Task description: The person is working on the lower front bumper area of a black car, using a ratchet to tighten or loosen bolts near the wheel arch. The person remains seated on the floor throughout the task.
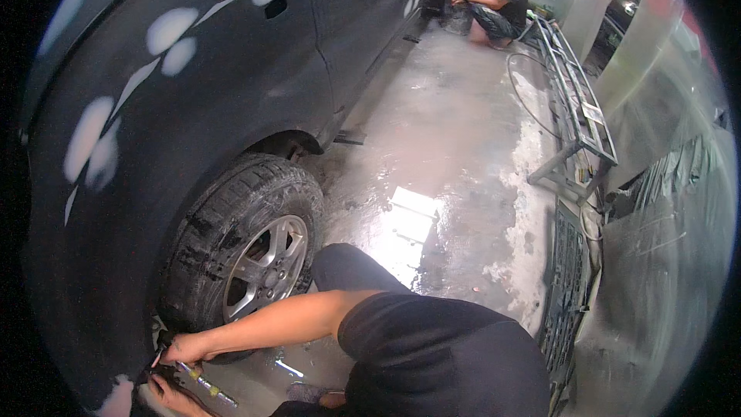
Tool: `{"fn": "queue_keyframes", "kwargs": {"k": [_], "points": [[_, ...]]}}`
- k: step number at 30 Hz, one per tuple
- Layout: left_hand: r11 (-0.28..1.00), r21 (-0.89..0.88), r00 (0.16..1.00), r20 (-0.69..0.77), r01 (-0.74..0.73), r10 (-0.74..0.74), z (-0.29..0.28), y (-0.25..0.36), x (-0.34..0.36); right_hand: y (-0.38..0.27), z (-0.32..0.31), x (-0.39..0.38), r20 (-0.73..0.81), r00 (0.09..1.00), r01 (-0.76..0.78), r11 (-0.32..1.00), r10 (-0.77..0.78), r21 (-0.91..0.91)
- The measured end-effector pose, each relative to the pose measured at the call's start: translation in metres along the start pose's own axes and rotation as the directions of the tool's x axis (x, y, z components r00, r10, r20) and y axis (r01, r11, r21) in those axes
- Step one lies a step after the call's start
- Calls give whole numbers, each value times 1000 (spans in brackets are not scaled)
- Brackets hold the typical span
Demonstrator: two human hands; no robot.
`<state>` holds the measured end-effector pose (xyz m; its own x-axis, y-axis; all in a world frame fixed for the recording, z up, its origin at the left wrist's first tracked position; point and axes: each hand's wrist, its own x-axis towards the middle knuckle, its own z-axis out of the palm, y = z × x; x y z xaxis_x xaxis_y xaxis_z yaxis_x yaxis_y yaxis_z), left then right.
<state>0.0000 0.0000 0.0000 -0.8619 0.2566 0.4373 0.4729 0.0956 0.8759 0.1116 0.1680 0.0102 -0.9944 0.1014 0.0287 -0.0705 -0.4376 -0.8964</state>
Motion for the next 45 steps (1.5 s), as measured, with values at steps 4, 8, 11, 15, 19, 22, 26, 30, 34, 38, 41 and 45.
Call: {"fn": "queue_keyframes", "kwargs": {"k": [4,8,11,15,19,22,26,30,34,38,41,45], "points": [[981,59,976,-102,-185,190,19,33,-19,-8,9,-17,-107,994,-15,1000,17,17],[897,156,888,-150,-414,436,30,37,-15,-2,3,-1,-49,998,-29,1000,29,2],[831,228,832,-122,-508,542,32,38,-18,8,0,10,-19,997,-70,997,71,41],[948,46,927,-201,-315,318,36,33,-22,19,-1,16,-1,999,-42,997,42,66],[957,119,925,-250,-266,288,36,34,-27,14,-4,21,74,993,-90,995,93,-44],[959,-9,922,-279,-282,269,54,41,-25,-1,-7,7,103,992,-62,997,67,-50],[676,477,671,-214,-563,710,47,42,-20,-5,-6,5,225,973,-65,998,57,26],[858,247,793,-329,-451,512,57,30,-18,4,-7,12,202,973,-131,985,107,110],[817,247,775,-265,-521,574,45,21,-16,13,-14,32,307,945,-162,977,113,141],[619,534,700,-67,-577,711,45,25,-18,22,-15,36,455,886,-30,968,-89,248],[693,428,718,-133,-580,683,66,36,-19,21,-16,35,426,892,67,978,-148,199],[872,185,853,-192,-454,485,70,49,-24,23,-19,41,378,926,-62,982,-9,176]]}}
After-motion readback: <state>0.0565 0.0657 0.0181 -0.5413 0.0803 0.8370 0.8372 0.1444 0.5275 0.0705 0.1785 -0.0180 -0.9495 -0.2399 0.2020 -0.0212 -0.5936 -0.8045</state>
